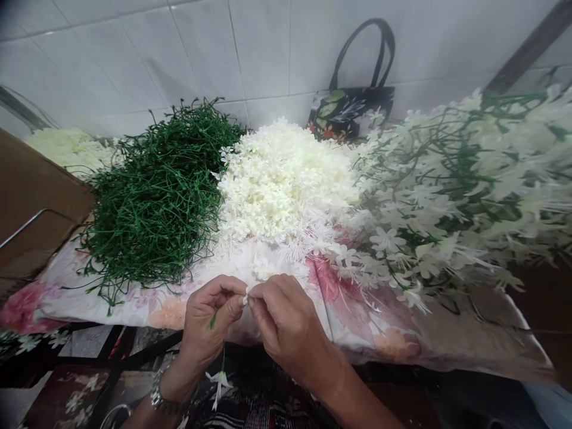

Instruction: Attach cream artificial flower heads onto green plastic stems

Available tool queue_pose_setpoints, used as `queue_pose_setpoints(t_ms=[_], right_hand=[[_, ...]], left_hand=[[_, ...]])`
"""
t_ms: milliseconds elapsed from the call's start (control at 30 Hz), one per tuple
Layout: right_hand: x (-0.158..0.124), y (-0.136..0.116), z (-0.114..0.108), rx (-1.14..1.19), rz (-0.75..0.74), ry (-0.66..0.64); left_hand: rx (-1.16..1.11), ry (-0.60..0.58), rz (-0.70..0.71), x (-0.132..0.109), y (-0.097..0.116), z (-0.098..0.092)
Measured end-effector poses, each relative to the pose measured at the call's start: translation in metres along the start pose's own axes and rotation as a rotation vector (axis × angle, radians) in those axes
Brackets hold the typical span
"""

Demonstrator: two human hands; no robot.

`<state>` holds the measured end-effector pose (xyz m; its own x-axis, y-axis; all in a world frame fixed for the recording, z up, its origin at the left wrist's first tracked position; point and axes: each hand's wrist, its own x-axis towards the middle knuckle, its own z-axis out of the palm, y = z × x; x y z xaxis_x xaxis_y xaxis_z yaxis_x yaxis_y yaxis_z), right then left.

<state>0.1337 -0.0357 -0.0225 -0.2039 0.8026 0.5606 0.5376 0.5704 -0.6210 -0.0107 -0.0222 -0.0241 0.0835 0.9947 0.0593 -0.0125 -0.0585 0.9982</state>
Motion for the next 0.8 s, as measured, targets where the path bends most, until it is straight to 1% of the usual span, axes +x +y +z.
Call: queue_pose_setpoints(t_ms=[67, 133, 200, 267, 400, 500, 567, 633, 700, 800], right_hand=[[0.000, 0.000, -0.001, 0.015, 0.039, -0.009], [0.001, 0.001, -0.002, 0.026, 0.056, -0.036], [0.001, 0.002, -0.001, 0.052, 0.025, -0.064], [0.001, 0.004, 0.002, 0.080, -0.004, -0.058], [-0.002, 0.009, 0.005, 0.073, -0.005, 0.022], [-0.002, 0.008, -0.001, 0.084, 0.032, 0.059], [0.001, 0.002, -0.008, 0.127, 0.060, 0.035], [0.004, -0.007, -0.014, 0.203, 0.042, -0.035], [0.007, -0.015, -0.016, 0.252, -0.026, -0.085], [0.008, -0.017, -0.012, 0.176, -0.084, -0.049]], left_hand=[[-0.072, 0.050, -0.022, -0.001, -0.003, 0.000], [-0.082, 0.074, -0.004, -0.002, -0.005, -0.001], [-0.074, 0.062, 0.027, -0.003, -0.004, 0.000], [-0.097, 0.033, 0.023, -0.003, -0.003, 0.002], [-0.116, 0.016, -0.062, -0.002, 0.002, 0.004], [-0.037, 0.041, -0.131, 0.000, 0.006, 0.005], [0.049, 0.040, -0.179, 0.001, 0.008, 0.005], [0.134, 0.015, -0.207, 0.001, 0.009, 0.005], [0.180, -0.043, -0.204, 0.001, 0.010, 0.007], [0.184, -0.137, -0.159, -0.002, 0.012, 0.008]])
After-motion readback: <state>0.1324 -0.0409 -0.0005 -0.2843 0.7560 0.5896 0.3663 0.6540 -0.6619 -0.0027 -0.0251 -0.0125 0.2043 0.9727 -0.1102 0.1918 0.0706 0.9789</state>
